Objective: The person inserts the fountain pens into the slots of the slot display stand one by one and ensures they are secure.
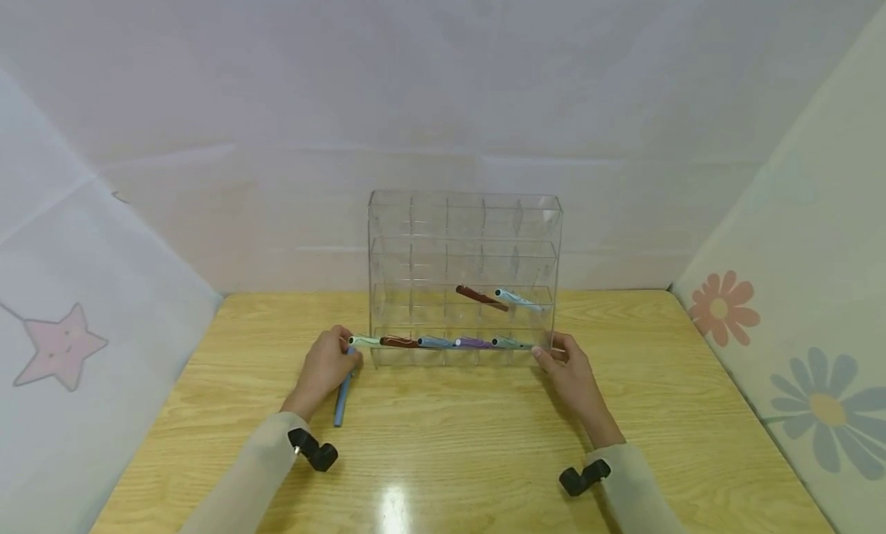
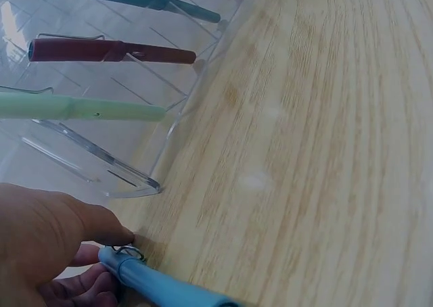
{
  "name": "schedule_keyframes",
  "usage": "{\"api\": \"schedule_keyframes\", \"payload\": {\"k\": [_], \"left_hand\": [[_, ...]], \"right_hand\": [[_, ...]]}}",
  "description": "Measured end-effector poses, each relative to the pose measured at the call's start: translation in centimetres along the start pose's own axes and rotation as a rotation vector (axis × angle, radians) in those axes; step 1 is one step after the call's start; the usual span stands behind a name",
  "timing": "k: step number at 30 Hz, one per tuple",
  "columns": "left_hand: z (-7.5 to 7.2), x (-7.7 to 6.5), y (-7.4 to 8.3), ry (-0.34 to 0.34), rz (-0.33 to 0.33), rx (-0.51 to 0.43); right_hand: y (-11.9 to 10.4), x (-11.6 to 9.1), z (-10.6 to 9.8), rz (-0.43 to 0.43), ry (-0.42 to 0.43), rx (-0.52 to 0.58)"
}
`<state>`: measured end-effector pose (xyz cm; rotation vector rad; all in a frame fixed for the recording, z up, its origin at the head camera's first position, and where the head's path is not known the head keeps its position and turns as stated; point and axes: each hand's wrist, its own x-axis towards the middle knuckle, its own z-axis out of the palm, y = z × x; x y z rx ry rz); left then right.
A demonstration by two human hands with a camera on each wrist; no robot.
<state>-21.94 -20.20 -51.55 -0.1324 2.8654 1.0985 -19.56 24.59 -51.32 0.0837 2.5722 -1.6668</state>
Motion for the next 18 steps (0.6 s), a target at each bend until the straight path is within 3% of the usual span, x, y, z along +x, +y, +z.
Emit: {"api": "schedule_keyframes", "payload": {"k": [9, 18], "left_hand": [[0.29, -0.20, 0.06, 0.046, -0.012, 0.001], [-0.41, -0.92, 0.16, 0.074, -0.028, -0.031]], "right_hand": [[-0.05, -0.15, -0.08, -0.026, -0.003, -0.005], [0.16, 0.11, -0.03, -0.019, -0.001, -0.005]]}}
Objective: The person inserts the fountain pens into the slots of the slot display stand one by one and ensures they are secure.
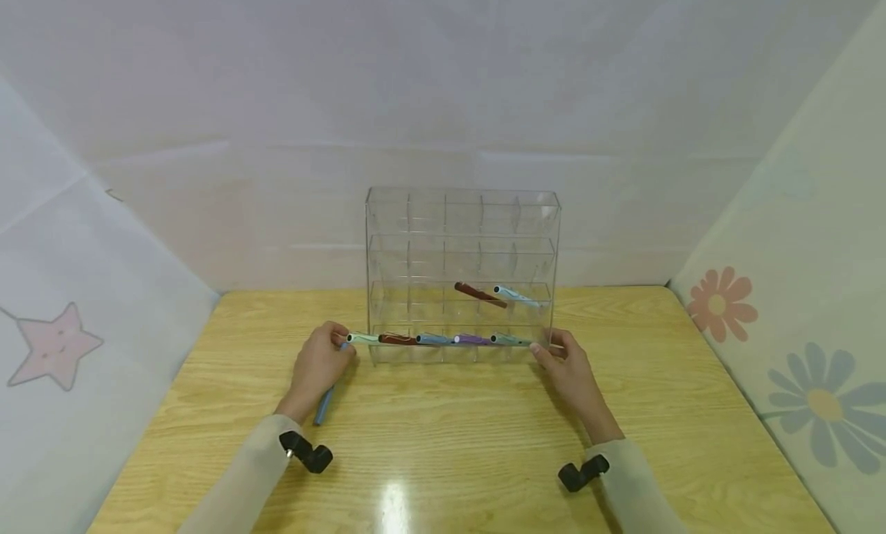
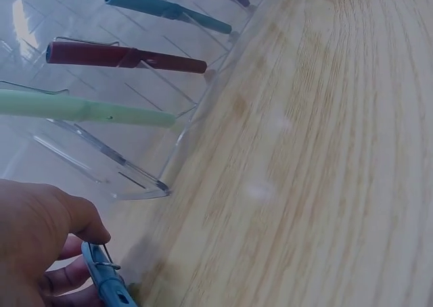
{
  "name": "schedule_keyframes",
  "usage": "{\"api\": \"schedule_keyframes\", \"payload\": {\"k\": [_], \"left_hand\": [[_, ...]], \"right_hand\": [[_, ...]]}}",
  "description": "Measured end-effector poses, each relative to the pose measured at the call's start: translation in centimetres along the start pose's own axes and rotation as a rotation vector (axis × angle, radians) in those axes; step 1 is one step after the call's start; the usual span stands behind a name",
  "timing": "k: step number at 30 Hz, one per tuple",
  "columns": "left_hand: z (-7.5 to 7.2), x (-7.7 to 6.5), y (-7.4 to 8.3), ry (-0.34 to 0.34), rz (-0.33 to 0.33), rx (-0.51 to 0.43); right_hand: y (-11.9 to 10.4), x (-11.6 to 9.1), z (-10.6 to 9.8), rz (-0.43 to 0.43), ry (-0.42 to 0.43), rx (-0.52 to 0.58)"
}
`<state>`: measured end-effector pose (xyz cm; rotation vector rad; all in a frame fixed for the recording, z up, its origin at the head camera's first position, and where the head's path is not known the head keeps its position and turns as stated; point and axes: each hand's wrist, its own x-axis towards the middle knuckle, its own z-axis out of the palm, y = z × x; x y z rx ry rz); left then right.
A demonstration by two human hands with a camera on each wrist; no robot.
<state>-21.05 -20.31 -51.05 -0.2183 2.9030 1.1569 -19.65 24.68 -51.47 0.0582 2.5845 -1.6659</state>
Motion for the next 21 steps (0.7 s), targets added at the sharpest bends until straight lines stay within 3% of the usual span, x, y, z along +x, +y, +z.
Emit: {"api": "schedule_keyframes", "payload": {"k": [11, 21], "left_hand": [[-1.9, -1.3, 0.1, -0.001, 0.048, -0.092], [-3.0, -2.0, 0.4, 0.017, 0.099, -0.016]], "right_hand": [[0.0, -0.1, 0.0, -0.009, 0.004, 0.003], [-0.1, -0.2, 0.1, 0.003, -0.003, 0.003]]}}
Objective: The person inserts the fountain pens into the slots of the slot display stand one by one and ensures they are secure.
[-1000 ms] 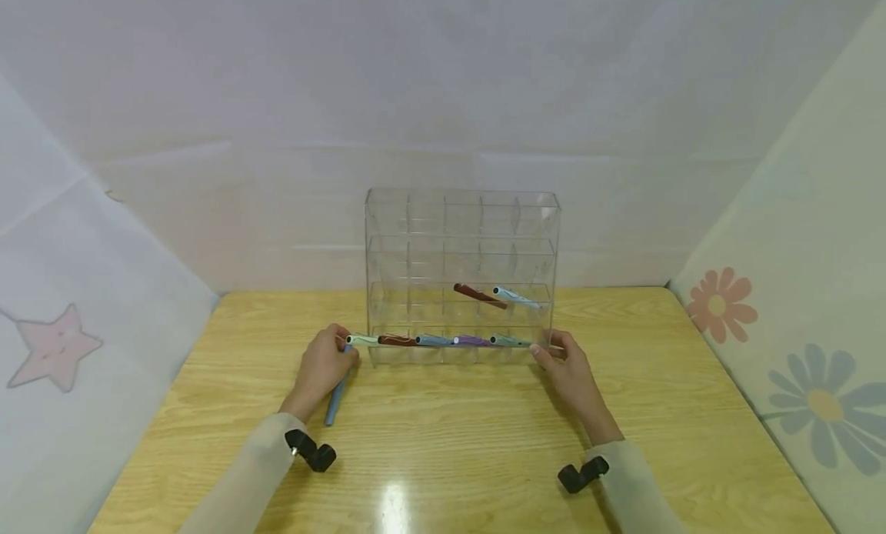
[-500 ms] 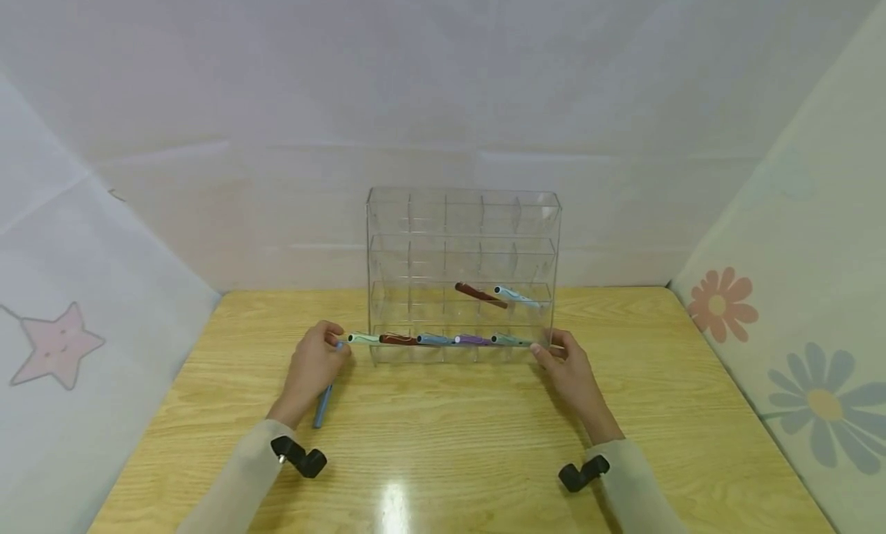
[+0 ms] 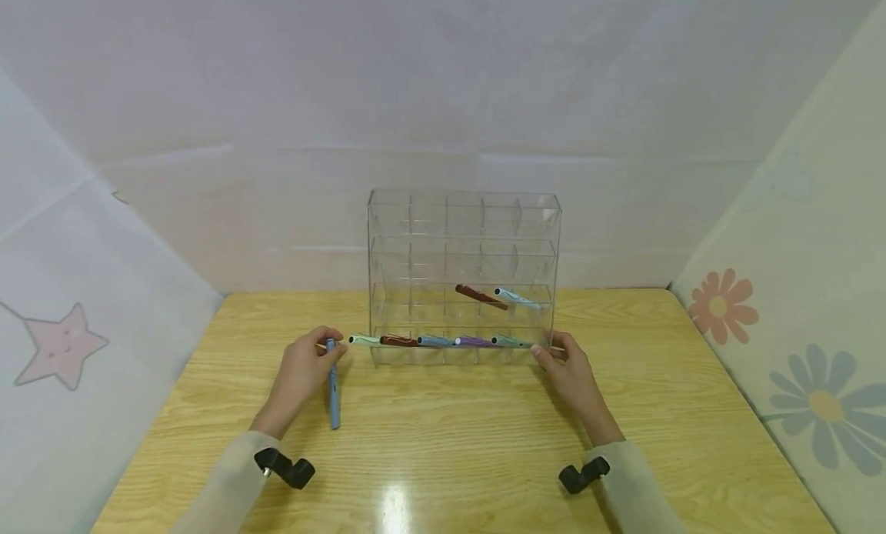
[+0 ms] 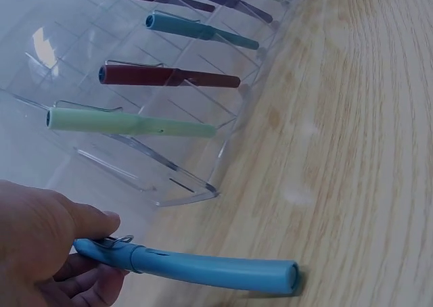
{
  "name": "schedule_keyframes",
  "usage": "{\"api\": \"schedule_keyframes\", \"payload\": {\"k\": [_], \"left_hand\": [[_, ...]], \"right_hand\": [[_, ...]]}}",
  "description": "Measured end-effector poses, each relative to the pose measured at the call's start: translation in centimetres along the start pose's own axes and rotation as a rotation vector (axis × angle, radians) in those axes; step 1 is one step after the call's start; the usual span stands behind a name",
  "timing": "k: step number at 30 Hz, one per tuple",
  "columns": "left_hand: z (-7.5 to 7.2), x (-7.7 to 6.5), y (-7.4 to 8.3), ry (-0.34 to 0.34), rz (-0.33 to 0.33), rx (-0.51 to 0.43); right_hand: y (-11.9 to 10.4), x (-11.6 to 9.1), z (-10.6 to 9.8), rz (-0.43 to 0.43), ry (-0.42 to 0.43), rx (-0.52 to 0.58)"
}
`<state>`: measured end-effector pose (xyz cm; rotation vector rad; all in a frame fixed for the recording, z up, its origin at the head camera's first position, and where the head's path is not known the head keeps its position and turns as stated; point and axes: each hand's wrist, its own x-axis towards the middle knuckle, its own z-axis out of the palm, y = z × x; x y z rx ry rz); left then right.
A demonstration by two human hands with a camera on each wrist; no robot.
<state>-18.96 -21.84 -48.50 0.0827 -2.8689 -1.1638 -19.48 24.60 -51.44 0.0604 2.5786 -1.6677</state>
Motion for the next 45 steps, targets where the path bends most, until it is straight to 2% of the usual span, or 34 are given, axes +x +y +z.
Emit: {"api": "schedule_keyframes", "payload": {"k": [12, 20, 28, 38, 45], "left_hand": [[-2.6, -1.3, 0.3, 0.004, 0.037, 0.033], [-4.8, -2.1, 0.4, -0.034, 0.063, 0.062], [-6.4, -3.0, 1.4, -0.071, 0.068, 0.069], [-6.8, -3.3, 1.4, -0.016, 0.060, 0.081], [-8.0, -3.6, 1.4, 0.103, 0.068, 0.025]], "right_hand": [[0.0, -0.1, 0.0, 0.008, -0.002, 0.010], [0.3, 0.1, -0.1, -0.018, -0.006, 0.014], [0.0, 0.0, -0.1, -0.012, -0.003, 0.011], [0.3, 0.1, 0.0, -0.017, -0.006, 0.019], [0.2, 0.1, 0.1, -0.014, -0.003, 0.017]]}}
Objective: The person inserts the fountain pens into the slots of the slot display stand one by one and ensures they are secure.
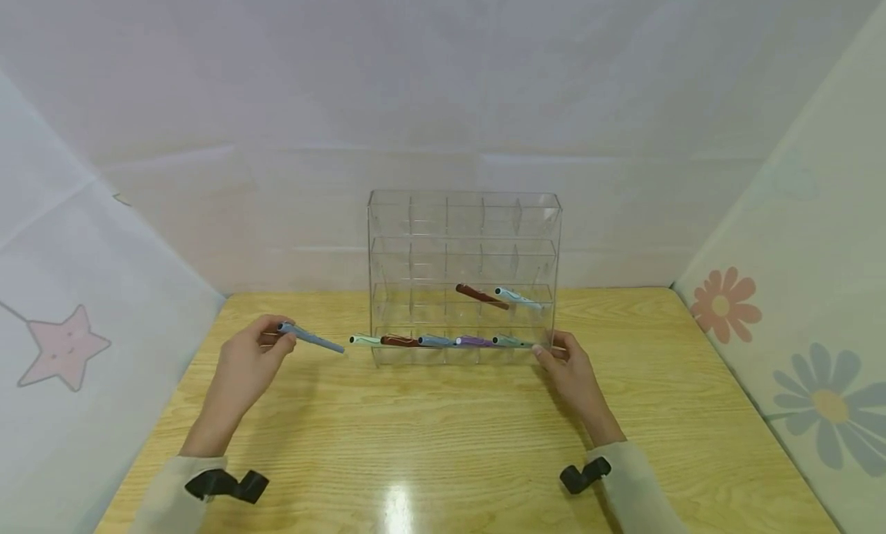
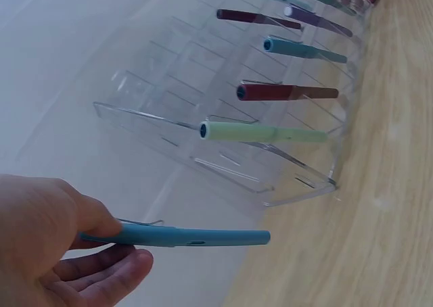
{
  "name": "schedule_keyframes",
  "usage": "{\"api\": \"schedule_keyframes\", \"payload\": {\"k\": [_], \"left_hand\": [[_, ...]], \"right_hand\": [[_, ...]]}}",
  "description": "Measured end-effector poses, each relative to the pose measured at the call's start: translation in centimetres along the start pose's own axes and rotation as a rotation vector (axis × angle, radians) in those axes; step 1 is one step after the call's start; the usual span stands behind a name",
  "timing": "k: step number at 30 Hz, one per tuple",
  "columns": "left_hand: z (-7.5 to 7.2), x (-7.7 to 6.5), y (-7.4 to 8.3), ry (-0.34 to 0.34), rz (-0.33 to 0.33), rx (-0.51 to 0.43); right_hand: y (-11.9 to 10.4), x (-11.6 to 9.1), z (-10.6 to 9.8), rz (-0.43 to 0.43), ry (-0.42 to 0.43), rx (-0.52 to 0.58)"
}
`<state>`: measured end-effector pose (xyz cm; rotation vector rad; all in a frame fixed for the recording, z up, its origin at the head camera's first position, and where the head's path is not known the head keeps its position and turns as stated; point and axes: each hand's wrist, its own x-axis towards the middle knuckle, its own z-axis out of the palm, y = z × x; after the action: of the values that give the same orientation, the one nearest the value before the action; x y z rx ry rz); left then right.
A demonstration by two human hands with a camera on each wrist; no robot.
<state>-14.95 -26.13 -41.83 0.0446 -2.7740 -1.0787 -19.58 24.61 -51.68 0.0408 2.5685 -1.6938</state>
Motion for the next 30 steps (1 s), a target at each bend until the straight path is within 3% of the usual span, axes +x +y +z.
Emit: {"api": "schedule_keyframes", "payload": {"k": [7, 12, 21, 30], "left_hand": [[-1.7, -0.4, 1.4, 0.119, 0.008, -0.050], [-2.7, -0.6, 2.5, 0.158, 0.031, -0.090], [-3.3, -0.7, 3.8, 0.206, 0.043, -0.149], [-3.1, -0.5, 5.8, 0.203, 0.071, -0.250]], "right_hand": [[-0.2, -0.1, 0.0, 0.007, 0.001, -0.004], [-0.1, -0.1, 0.0, -0.002, -0.002, -0.005], [-0.2, 0.1, -0.2, -0.016, -0.003, -0.009], [-0.3, 0.0, -0.2, -0.005, 0.003, -0.013]]}}
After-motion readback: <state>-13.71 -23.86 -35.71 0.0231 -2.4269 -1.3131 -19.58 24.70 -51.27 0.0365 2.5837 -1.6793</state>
